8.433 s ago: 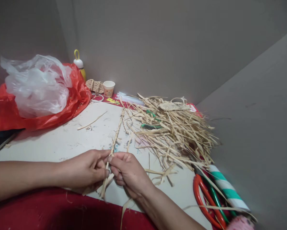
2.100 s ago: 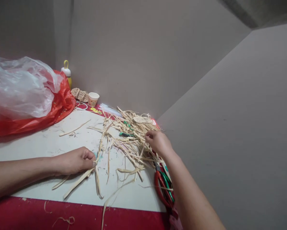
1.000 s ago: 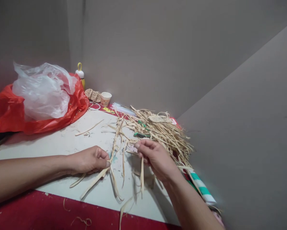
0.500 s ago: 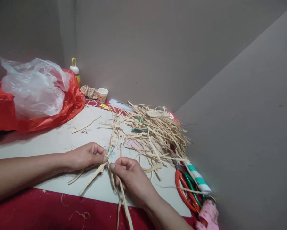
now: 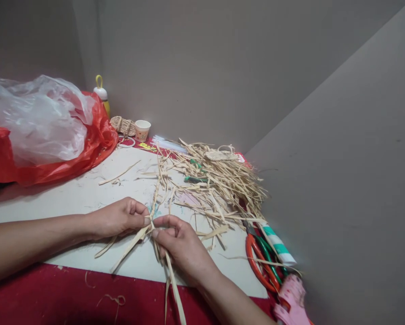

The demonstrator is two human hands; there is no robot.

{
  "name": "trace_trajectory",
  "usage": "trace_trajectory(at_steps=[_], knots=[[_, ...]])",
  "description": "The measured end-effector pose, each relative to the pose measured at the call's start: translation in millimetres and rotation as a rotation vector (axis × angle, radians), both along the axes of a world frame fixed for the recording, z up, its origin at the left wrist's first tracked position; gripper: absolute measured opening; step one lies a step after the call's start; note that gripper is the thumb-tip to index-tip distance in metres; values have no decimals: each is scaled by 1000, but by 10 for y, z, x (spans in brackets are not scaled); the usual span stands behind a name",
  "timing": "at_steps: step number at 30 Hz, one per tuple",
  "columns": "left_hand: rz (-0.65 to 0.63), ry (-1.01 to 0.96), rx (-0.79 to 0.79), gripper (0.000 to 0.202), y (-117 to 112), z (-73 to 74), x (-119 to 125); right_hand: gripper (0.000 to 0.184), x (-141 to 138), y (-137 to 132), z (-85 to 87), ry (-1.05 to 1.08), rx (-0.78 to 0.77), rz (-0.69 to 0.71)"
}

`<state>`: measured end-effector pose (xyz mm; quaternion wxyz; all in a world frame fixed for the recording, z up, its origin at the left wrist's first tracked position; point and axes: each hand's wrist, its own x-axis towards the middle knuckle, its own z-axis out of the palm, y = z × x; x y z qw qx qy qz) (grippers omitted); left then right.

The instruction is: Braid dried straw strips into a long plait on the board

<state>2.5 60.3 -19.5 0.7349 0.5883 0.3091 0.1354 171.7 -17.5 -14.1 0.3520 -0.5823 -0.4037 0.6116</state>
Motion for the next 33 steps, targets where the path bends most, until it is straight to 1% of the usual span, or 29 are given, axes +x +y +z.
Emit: trace_trajectory(at_steps=[2,4,6,9,10,12,15,18,20,23,27,33], knots=[[-4,4,2,25,-1,14,-1,34,-5,1,17,-22,2,28],[-10,12,0,25,-2,31,-2,30,-12,-2,47,-102,34,63],[-12,19,-9,25,1,44,-3,32,-16,-6,80,-252,123,113],[-24,20,-25,25,8,53,-1,33,-13,-7,118,-474,303,170],[-30,19,-28,25,10,54,0,33,-11,-4,127,-523,344,178],[-37,18,-31,25,15,59,1,33,0,5,143,-568,372,177],[-39,13,-45,26,20,67,0,32,43,25,169,-518,322,122],[-42,15,-54,24,25,68,-6,24,114,31,187,-357,250,-11],[-41,24,-50,24,26,64,-9,27,145,16,195,-243,195,-77],[-38,33,-42,23,24,55,-7,30,118,-30,198,-139,129,-76],[-25,22,-38,22,15,53,6,34,-5,-81,154,-138,72,-50],[-14,36,-11,22,3,55,3,31,-87,-71,54,-257,133,-42]])
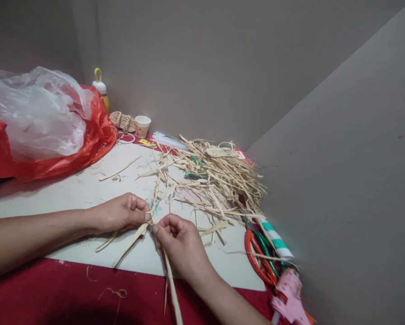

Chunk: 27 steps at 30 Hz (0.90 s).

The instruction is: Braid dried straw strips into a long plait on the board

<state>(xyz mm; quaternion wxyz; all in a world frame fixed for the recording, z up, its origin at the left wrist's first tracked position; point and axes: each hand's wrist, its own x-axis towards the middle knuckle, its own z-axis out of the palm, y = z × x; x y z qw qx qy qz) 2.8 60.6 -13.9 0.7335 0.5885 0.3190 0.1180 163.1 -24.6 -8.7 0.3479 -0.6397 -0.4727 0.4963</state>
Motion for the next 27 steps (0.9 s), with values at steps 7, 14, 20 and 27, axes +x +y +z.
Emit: trace_trajectory(at_steps=[7,14,20,27], knots=[[3,-28,-10,22,-8,-18,8,32,10,27,2,-48,76,-38],[10,-45,29,21,-14,-43,1,33,-16,68,-36,7,75,-45],[24,-63,-10,18,-22,-59,7,30,-28,63,-57,45,92,-73],[-21,-108,-30,18,-13,-55,11,35,8,77,-34,-132,115,186]])
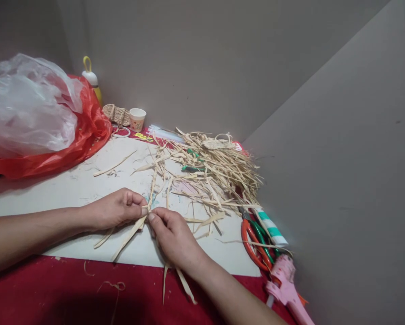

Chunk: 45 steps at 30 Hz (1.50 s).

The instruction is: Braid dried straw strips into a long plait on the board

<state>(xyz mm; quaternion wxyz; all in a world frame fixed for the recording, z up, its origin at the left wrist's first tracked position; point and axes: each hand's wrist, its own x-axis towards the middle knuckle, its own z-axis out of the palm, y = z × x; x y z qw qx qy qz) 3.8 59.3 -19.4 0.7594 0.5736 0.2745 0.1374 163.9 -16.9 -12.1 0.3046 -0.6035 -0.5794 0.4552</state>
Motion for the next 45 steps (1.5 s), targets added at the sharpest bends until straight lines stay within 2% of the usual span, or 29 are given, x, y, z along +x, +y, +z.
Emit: trace_trajectory(at_steps=[6,12,16,19,23,31,34,39,42,45], knots=[[-62,8,37,20,13,-20,8,32,28,13,8,-44,-91,37],[-43,89,165,19,14,-30,6,34,24,48,7,-44,-24,69],[-64,41,200,19,10,-16,6,37,13,55,51,-51,-37,80],[-60,68,243,20,1,-9,-2,40,28,49,35,-25,-102,94],[-55,132,314,20,-5,-1,-15,39,60,52,-31,18,-138,69],[-60,140,322,23,-17,14,-21,43,86,54,-48,198,-210,83],[-39,158,393,22,-29,38,-14,43,81,53,-74,205,-229,57],[-28,208,501,22,-64,74,-10,41,11,50,-85,134,-141,-18],[-82,248,486,23,-89,117,-26,38,-52,48,-50,73,-89,-83],[-115,292,321,22,-118,181,-27,33,-92,43,-37,66,-97,-119]])
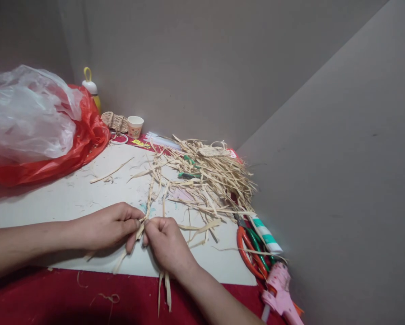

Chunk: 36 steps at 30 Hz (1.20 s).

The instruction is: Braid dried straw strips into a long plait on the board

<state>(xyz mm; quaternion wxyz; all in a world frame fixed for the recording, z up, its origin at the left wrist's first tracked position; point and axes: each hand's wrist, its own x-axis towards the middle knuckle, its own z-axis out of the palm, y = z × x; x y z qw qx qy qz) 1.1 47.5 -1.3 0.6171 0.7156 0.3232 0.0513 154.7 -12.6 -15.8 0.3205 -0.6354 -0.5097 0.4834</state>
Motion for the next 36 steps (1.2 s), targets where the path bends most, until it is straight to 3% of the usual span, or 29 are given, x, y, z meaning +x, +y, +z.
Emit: trace_trajectory(at_steps=[4,9,17,24,30,36], knots=[[11,21,-236,22,-65,40,41,33,-13,-18,-54,147,-8,-30],[121,-22,-305,23,-189,-23,93,42,-19,-48,-114,343,-82,-68],[143,-8,-217,20,-255,-120,88,41,-57,-75,-85,573,-167,-34],[169,85,-81,24,-276,-85,62,39,-80,-107,-100,538,-129,-33],[175,31,85,21,-277,-68,74,40,-86,-113,-116,504,-99,-21],[-2,131,-101,22,-117,30,9,37,-74,-104,-99,479,-102,-61]])
